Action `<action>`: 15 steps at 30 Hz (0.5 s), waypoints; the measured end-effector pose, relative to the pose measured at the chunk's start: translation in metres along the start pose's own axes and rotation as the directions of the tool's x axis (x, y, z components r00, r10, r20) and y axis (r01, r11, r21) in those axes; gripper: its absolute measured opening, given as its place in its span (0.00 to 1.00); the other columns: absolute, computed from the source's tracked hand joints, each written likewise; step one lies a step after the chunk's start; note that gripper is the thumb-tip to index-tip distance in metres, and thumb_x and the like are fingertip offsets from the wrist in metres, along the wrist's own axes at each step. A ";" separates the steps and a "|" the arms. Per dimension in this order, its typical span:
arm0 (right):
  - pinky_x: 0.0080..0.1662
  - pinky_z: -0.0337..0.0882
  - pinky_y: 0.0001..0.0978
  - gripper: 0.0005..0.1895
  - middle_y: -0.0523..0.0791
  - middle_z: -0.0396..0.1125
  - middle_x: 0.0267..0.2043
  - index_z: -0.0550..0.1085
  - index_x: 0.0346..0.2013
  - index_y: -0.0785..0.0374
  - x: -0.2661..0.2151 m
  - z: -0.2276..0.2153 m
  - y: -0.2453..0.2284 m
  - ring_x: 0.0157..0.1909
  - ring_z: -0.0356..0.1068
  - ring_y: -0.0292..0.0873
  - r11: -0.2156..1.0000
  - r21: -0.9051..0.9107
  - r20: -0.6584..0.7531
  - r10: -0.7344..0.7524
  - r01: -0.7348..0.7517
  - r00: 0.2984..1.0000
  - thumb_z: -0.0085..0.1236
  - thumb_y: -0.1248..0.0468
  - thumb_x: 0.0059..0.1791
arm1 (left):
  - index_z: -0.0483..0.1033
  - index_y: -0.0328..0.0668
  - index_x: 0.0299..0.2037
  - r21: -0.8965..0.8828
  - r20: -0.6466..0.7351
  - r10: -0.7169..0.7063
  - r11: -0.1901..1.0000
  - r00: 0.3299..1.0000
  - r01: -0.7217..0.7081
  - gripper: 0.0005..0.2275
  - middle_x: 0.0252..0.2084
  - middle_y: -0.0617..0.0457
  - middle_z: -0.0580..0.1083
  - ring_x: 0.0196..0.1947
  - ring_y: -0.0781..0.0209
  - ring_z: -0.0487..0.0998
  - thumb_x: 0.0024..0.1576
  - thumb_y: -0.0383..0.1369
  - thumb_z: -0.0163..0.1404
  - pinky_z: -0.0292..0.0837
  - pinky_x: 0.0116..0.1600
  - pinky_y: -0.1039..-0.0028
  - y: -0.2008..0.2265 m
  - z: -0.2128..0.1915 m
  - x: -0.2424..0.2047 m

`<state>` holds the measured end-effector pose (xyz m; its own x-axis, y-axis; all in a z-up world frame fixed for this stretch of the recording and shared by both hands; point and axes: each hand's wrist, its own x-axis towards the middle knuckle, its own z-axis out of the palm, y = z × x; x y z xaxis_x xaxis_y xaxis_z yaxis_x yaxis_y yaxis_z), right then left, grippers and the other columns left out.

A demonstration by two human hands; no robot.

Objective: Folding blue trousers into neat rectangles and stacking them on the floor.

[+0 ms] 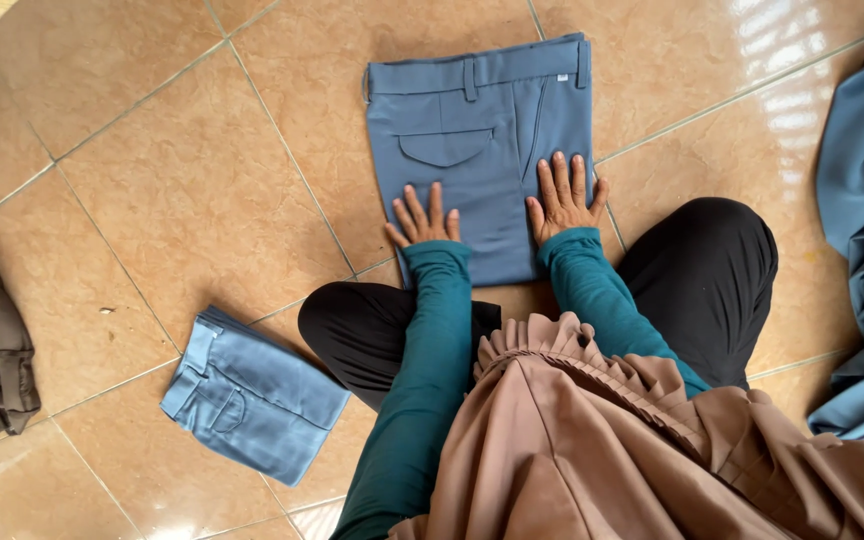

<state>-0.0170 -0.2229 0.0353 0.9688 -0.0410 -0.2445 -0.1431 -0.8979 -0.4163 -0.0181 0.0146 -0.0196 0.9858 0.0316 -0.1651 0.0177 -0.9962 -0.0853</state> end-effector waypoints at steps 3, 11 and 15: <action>0.71 0.21 0.65 0.33 0.38 0.31 0.83 0.43 0.78 0.39 -0.003 -0.002 -0.001 0.81 0.22 0.46 1.000 0.016 -0.010 -0.003 0.003 1.000 0.27 0.40 0.59 | 0.33 0.75 0.77 0.080 0.049 -0.157 0.985 0.986 0.153 0.29 0.81 0.52 0.35 0.79 0.44 0.32 0.68 0.57 0.29 0.23 0.74 0.38 -0.020 0.001 0.010; 0.72 0.21 0.65 0.34 0.36 0.30 0.83 0.42 0.78 0.39 -0.005 -0.004 -0.002 0.81 0.21 0.45 1.000 0.012 0.003 -0.002 0.002 1.000 0.26 0.40 0.58 | 0.46 0.67 0.76 -0.440 0.140 -0.463 0.763 0.875 0.474 0.39 0.76 0.53 0.53 0.74 0.54 0.56 0.56 0.52 0.55 0.53 0.75 0.60 -0.062 0.054 0.054; 0.72 0.23 0.62 0.34 0.35 0.31 0.83 0.44 0.78 0.35 -0.003 0.005 0.007 0.82 0.24 0.42 1.000 0.026 -0.049 -0.008 0.009 0.999 0.29 0.37 0.57 | 0.42 0.69 0.76 -0.528 0.410 -0.513 0.541 0.754 0.655 0.50 0.76 0.43 0.52 0.75 0.49 0.56 0.47 0.57 0.63 0.58 0.75 0.60 -0.063 0.044 0.078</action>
<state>-0.0223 -0.2265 0.0288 0.9787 -0.0557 -0.1979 -0.1397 -0.8863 -0.4416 0.0502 0.0834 -0.0699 0.6657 0.5681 -0.4838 0.7434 -0.5608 0.3645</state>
